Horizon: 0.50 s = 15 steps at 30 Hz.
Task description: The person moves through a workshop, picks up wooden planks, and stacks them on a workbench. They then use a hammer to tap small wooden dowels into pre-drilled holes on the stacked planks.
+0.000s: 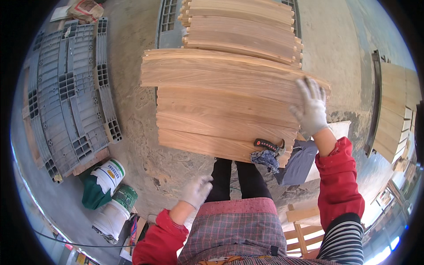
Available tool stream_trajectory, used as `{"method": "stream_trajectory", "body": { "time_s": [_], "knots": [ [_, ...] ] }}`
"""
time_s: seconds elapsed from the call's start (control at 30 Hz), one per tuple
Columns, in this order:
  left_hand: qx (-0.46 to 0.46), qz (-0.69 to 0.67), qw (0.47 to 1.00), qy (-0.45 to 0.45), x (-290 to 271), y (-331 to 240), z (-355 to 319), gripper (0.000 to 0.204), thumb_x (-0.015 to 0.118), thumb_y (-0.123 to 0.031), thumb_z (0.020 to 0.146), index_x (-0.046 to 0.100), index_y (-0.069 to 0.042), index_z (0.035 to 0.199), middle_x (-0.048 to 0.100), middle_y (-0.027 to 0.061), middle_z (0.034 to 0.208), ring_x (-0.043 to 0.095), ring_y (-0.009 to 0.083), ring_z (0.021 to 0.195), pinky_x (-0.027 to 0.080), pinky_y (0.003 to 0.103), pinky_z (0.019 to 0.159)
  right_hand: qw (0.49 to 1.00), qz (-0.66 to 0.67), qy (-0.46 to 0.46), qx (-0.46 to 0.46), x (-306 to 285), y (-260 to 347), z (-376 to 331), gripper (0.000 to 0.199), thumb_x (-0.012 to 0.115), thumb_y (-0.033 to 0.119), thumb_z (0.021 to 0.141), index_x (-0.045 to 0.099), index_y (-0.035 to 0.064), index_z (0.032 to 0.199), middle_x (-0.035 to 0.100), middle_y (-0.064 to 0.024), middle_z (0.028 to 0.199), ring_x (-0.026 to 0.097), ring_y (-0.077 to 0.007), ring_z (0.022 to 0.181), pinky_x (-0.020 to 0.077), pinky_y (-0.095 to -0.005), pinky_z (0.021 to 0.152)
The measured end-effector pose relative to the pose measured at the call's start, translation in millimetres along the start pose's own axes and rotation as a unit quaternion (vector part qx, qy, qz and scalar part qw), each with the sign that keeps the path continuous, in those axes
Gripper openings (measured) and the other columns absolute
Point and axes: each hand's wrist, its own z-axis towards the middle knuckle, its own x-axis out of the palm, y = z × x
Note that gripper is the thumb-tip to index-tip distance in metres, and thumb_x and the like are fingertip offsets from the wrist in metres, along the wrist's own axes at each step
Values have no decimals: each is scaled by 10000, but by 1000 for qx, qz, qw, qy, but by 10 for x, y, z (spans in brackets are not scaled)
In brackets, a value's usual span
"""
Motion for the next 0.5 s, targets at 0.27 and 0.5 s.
{"method": "stream_trajectory", "body": {
  "time_s": [0.27,0.5],
  "knots": [
    [65,-114,929,-346,-1709,-182,1952,470,567,-157,891,400,-4,1302,480,132,1311,502,227,1140,364,353,1006,686,484,-86,536,688,-1284,-485,727,450,575,862,323,121,1416,400,-153,1393,346,-311,1305,236,-463,1071],
    [1,-380,872,-308,-2766,-371,2994,690,491,-581,872,372,-119,1371,451,83,1335,449,220,1203,370,365,1006,375,751,-64,540,1198,-1302,-425,680,517,654,781,444,201,1283,457,-100,1303,385,-328,1234,244,-586,1029]
  ]
}}
